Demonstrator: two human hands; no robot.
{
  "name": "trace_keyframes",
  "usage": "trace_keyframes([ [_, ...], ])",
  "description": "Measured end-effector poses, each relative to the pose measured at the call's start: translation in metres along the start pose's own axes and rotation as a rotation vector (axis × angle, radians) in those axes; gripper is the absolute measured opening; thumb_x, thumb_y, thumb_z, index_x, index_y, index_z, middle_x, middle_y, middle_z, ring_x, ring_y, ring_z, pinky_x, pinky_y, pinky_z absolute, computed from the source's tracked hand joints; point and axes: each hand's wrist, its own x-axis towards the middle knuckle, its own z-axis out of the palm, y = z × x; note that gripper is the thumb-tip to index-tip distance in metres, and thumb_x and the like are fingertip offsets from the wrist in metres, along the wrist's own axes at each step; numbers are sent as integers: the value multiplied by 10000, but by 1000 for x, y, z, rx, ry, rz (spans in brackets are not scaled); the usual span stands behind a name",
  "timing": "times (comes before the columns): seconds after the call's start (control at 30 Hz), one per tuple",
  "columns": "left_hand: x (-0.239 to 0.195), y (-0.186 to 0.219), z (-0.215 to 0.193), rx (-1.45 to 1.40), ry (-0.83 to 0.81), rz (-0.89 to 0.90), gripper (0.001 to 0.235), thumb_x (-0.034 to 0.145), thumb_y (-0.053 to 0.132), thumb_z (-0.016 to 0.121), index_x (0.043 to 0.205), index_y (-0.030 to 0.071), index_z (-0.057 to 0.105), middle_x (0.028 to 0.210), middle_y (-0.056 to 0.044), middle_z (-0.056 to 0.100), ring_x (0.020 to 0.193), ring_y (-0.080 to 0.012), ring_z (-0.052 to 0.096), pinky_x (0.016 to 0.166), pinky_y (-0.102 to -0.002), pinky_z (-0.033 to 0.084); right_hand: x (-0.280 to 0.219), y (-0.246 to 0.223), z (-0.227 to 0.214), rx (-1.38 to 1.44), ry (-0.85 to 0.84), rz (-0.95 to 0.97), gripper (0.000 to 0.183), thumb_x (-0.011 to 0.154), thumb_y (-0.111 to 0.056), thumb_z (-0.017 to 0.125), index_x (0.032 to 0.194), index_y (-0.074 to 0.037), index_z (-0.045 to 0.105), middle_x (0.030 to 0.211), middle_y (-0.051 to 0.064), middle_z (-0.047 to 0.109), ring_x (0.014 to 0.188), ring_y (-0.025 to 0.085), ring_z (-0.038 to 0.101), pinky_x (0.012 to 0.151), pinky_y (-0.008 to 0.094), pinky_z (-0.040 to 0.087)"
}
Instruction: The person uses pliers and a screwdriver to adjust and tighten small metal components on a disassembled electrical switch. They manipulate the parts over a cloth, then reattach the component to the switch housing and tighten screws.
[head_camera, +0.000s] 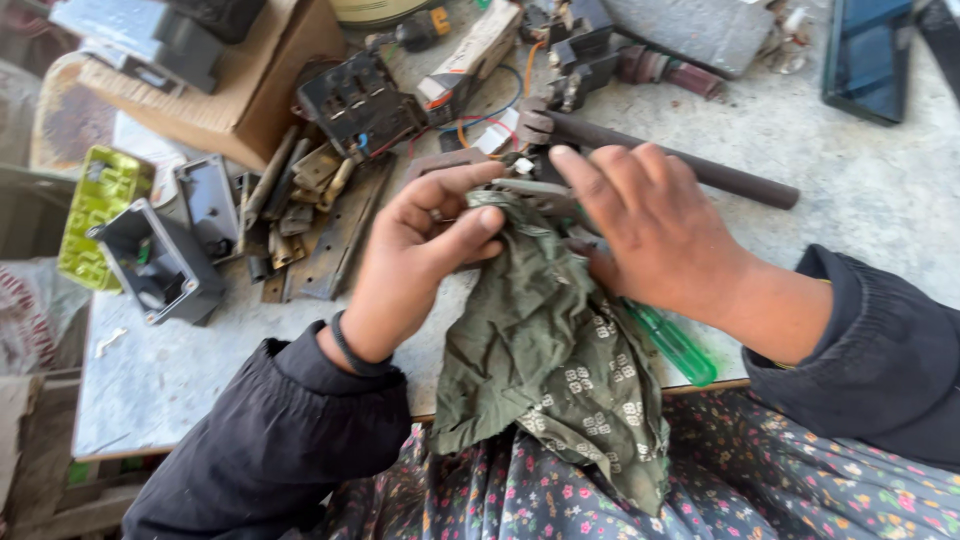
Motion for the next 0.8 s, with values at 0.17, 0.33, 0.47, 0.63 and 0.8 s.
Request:
trace_keyframes([
  [0.17,-2,-7,1,-45,-4,21,401,984,81,719,1366,19,616,1136,0,692,1015,-67,659,868,-244,580,-2,-1,4,10,-17,53,753,777,-201,788,1434,-16,468,1218,154,535,1099,352,547,932,440,480],
  [0.33,-3,-5,3,-44,-45,82,505,981,29,723,1448,2,534,1297,-47,645,1102,-106,663,954,-271,586,-3,5,6,9,-72,83,674,779,-236,795,1346,-7,510,1192,165,582,1025,341,604,842,444,513],
  [0.47,-1,4,5,80,-143,226,735,975,-2,736,1590,58,339,1410,-69,566,1235,-109,613,1055,-261,544,-4,9,6,18,-75,90,680,768,-251,798,1323,14,508,1196,195,612,1013,352,645,842,437,540],
  [0.63,-6,19,6,716,-7,308,876,854,53,810,1572,83,309,1345,-99,592,1148,-183,633,962,-330,552,-2,11,9,42,-98,96,658,765,-247,801,1299,15,519,1173,184,625,1000,351,656,843,433,544],
  [0.8,-12,21,0,1205,59,571,514,873,225,841,1252,67,532,1000,-87,671,992,-297,621,941,-435,467,-3,10,8,67,-97,134,637,774,-244,804,1295,4,532,1154,172,635,984,345,664,811,435,549],
])
